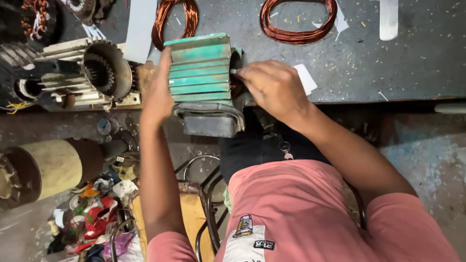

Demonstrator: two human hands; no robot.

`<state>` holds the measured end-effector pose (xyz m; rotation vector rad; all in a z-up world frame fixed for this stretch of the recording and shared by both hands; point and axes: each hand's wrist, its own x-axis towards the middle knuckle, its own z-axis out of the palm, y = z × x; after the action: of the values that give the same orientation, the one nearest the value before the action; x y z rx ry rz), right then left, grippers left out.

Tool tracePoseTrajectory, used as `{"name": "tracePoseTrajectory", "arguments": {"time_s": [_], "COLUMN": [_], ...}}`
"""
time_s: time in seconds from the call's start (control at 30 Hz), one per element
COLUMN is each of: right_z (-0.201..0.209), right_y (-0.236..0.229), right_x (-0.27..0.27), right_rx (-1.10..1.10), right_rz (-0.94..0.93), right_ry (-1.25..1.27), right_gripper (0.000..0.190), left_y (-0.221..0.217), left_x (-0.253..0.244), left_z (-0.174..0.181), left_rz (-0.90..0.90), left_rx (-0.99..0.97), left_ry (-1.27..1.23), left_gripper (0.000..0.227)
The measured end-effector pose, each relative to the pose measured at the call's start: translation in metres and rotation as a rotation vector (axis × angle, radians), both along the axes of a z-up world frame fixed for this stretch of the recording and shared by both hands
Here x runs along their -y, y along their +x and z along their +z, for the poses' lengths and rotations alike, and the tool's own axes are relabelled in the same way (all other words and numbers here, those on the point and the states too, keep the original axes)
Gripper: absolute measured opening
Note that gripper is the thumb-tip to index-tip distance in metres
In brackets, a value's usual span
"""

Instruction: The person cuts a white sheet with scissors and then inserts the cut pieces into the slots of a green laminated core. They handle copper wire coils and adjust the core assembly on a cluttered workbench.

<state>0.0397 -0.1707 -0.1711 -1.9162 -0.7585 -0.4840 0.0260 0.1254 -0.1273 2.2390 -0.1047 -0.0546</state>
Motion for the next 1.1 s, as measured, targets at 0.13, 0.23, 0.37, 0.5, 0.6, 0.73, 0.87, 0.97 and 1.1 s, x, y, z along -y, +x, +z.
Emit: {"name": "tracePoseTrajectory", "arguments": {"time_s": [0.13,0.23,0.37,0.5,0.6,0.73,0.87,0.97,1.1], "right_z": [0.002,0.002,-0.002,-0.003,0.001,-0.001,-0.002,-0.005,-0.006], "right_y": [0.0,0.002,0.006,0.006,0.009,0.006,0.009,0.009,0.007], "right_x": [0.0,-0.005,-0.013,-0.012,-0.013,-0.017,-0.018,-0.02,-0.019], "right_rx": [0.093,0.049,-0.052,-0.125,-0.138,-0.113,-0.133,-0.122,-0.129], "right_rz": [0.01,0.028,0.021,0.02,-0.004,0.01,0.02,0.0,0.026], "right_ry": [-0.075,-0.06,-0.024,0.033,0.093,0.044,0.126,0.095,0.048], "right_gripper": [0.017,0.019,0.016,0.014,0.013,0.011,0.013,0.013,0.015], "left_y": [0.018,0.031,0.034,0.025,0.024,0.017,0.018,0.017,0.019], "left_x": [-0.01,-0.025,-0.051,-0.056,-0.042,-0.019,-0.009,-0.008,-0.015], "left_z": [-0.044,-0.091,-0.138,-0.141,-0.117,-0.078,-0.044,-0.036,-0.043], "left_rz": [-0.082,0.204,0.143,0.15,0.113,0.169,-0.008,0.025,-0.059], "left_rx": [0.056,-0.186,-0.192,-0.266,-0.142,-0.158,-0.107,-0.185,-0.169], "left_ry": [-0.007,-0.219,-0.654,-0.888,-0.54,-0.491,-0.342,-0.422,-0.438], "left_gripper": [0.05,0.054,0.056,0.057,0.06,0.056,0.055,0.053,0.056]}}
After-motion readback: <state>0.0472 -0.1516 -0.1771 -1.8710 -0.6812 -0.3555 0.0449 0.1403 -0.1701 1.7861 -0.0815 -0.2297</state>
